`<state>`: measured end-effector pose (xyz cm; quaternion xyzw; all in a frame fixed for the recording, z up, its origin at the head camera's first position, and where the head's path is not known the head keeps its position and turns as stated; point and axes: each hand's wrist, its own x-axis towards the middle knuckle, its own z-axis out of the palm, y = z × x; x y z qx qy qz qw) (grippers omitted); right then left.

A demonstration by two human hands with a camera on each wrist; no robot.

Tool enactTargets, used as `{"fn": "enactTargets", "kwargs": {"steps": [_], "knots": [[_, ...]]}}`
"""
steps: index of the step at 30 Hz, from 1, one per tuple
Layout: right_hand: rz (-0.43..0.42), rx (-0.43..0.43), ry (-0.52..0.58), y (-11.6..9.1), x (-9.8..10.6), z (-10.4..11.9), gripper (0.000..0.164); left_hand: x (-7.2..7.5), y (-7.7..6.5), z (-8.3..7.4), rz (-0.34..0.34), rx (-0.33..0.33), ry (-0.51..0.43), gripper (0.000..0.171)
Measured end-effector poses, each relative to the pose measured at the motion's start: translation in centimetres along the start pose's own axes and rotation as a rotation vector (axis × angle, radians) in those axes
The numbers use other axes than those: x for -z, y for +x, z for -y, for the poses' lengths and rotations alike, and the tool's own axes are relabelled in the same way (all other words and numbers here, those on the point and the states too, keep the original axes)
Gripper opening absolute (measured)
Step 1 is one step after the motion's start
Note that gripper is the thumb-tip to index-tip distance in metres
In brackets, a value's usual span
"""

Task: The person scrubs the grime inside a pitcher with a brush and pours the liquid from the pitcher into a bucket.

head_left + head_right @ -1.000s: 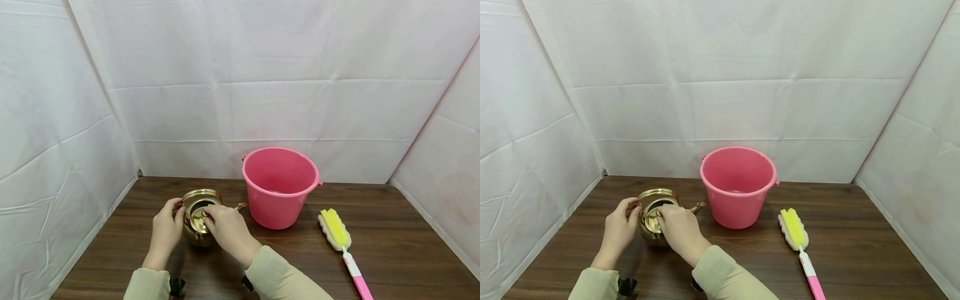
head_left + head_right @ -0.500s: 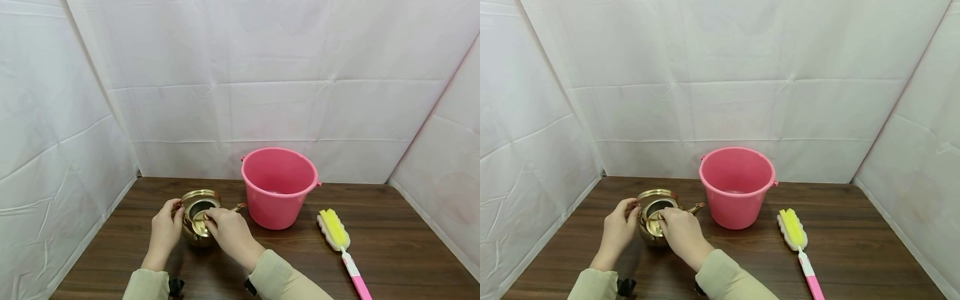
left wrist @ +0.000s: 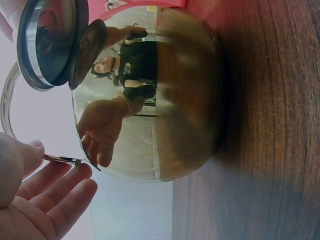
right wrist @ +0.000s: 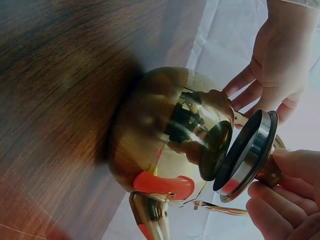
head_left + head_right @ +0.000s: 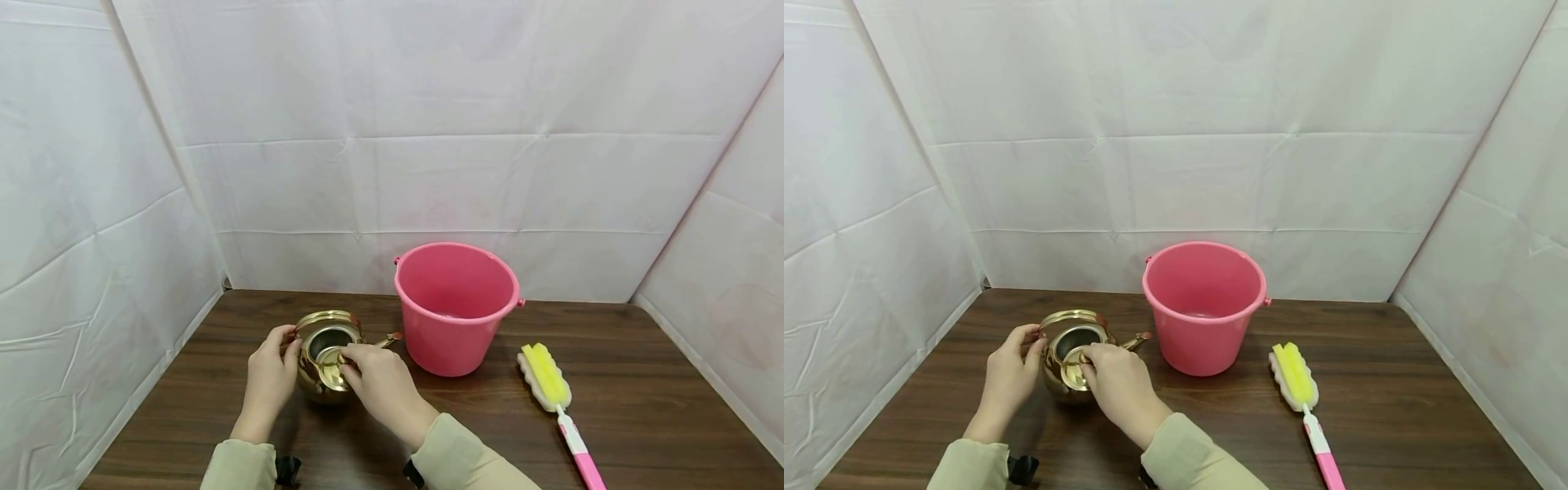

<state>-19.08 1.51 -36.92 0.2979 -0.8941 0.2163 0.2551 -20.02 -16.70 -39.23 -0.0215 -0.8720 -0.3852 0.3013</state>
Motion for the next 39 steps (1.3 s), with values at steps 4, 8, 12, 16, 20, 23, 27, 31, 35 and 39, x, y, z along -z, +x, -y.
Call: {"fn": "enactTargets", "kwargs": {"steps": [4,8,12,16,20,23,27,31,35,39], "knots": [[0.01,-0.008,-0.002,-0.1,0.0,-0.2,0.017,-0.1,0.0,0.0,-0.013,-0.013,0.002,0.019],[0.007,-0.012,0.005,-0.2,0.1,-0.3,0.017,-0.1,0.0,0.1,-0.014,-0.013,0.005,0.019],[0.002,-0.015,0.009,-0.3,0.3,-0.3,0.017,0.0,0.0,0.1,0.001,-0.002,0.004,0.02],[0.0,-0.017,0.019,-0.4,0.5,-0.4,0.017,0.0,0.0,-0.1,-0.002,-0.005,0.0,0.02],[-0.006,-0.015,0.024,-0.5,0.6,-0.4,0.017,0.1,0.0,-0.3,-0.015,-0.013,-0.007,0.019],[-0.009,-0.015,0.024,-0.6,0.7,-0.5,0.015,0.1,0.0,-0.3,-0.021,-0.015,-0.006,0.018],[-0.011,-0.024,0.02,-0.7,0.8,-0.6,0.013,0.1,0.0,-0.3,-0.021,-0.016,-0.001,0.018],[-0.014,-0.031,0.016,-0.7,1.0,-0.7,0.015,0.1,0.0,-0.2,-0.013,-0.008,0.002,0.019],[-0.015,-0.035,0.013,-0.8,1.1,-0.8,0.016,0.1,0.0,-0.1,0.001,0.003,0.007,0.02],[-0.012,-0.046,0.014,-0.9,1.3,-1.0,0.016,0.0,0.1,-0.1,0.01,0.003,0.009,0.02]]}}
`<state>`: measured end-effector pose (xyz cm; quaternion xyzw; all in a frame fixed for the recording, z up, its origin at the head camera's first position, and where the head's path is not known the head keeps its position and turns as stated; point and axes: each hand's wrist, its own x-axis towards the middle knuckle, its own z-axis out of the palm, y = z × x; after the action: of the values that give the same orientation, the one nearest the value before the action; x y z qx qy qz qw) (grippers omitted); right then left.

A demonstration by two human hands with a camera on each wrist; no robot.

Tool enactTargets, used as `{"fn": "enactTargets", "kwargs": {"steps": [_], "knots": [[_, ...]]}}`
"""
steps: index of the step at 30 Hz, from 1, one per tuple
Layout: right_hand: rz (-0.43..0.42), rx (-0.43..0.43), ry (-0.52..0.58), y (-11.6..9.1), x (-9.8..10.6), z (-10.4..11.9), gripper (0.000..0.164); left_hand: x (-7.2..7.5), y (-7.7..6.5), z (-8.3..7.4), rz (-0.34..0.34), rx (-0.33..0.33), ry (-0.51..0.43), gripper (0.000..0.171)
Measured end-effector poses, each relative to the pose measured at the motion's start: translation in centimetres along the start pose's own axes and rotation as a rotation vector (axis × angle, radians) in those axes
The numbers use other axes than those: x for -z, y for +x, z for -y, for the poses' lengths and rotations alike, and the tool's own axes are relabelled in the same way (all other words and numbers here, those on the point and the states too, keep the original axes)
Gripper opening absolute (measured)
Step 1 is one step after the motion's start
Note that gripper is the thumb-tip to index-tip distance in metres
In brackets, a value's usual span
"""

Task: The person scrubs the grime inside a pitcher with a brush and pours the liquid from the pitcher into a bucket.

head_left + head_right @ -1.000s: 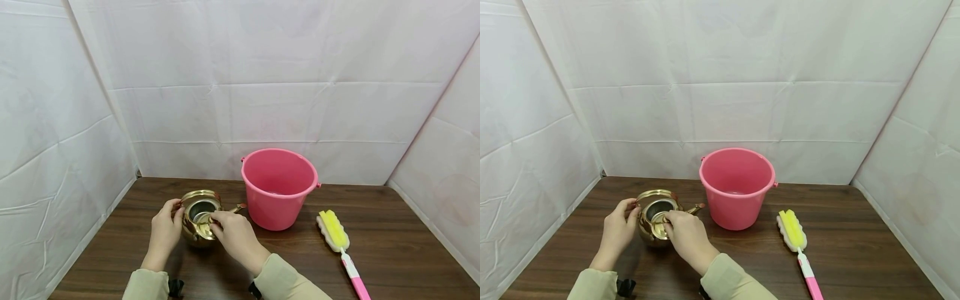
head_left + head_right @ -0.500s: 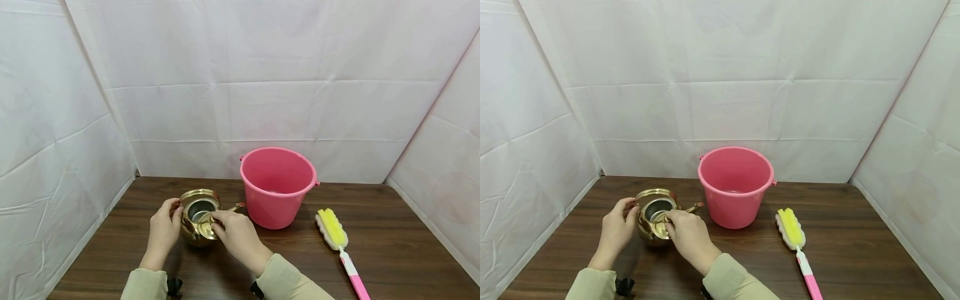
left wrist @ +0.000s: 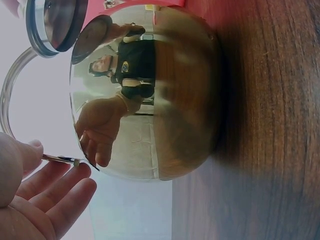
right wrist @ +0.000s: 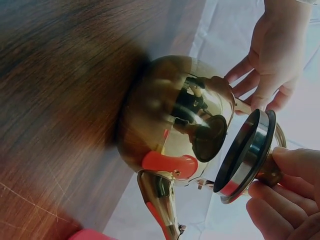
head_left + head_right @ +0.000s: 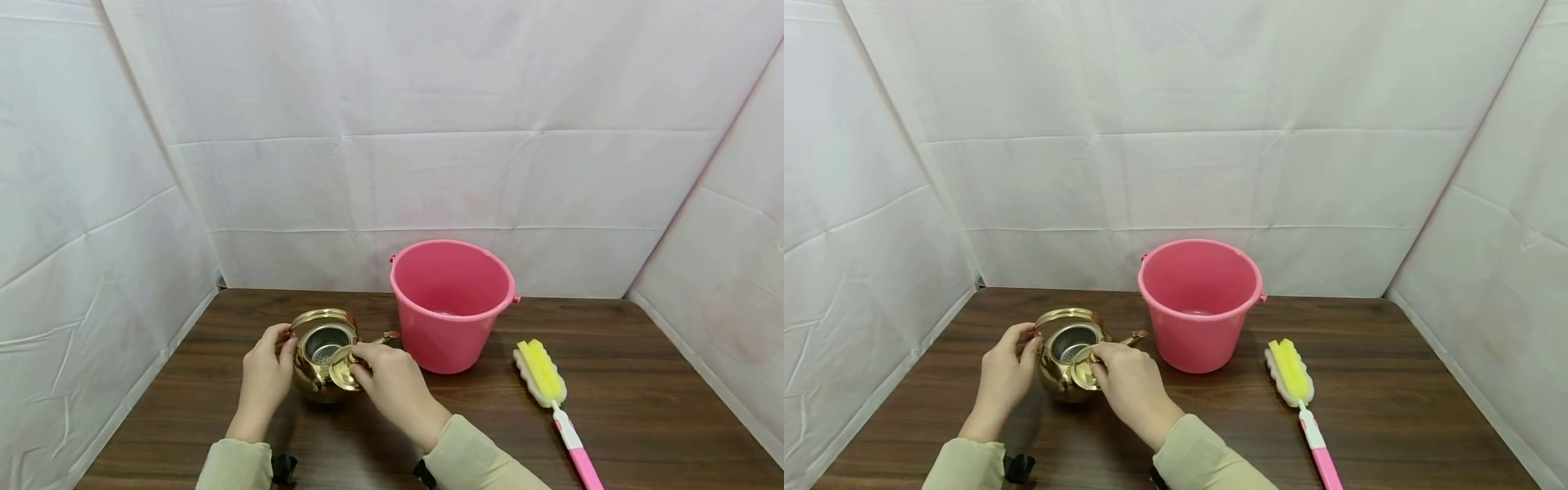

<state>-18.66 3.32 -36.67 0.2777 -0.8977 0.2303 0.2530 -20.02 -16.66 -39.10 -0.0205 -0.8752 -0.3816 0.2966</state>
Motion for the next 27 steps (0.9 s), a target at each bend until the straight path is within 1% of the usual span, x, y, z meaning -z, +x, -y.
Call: {"fn": "enactTargets", "kwargs": {"steps": [12,21,27], "knots": [[-0.008,-0.005,0.013,-0.2,0.28,-0.34,0.015,0.15,-0.02,-0.22,0.01,0.017,-0.005,0.02],[-0.021,-0.002,-0.004,-0.42,0.46,-0.73,0.015,0.03,-0.01,-0.15,-0.008,-0.004,0.0,0.019],[-0.033,-0.008,0.005,-0.56,0.47,-0.93,0.014,0.06,-0.03,-0.18,-0.002,0.007,-0.003,0.019]]}}
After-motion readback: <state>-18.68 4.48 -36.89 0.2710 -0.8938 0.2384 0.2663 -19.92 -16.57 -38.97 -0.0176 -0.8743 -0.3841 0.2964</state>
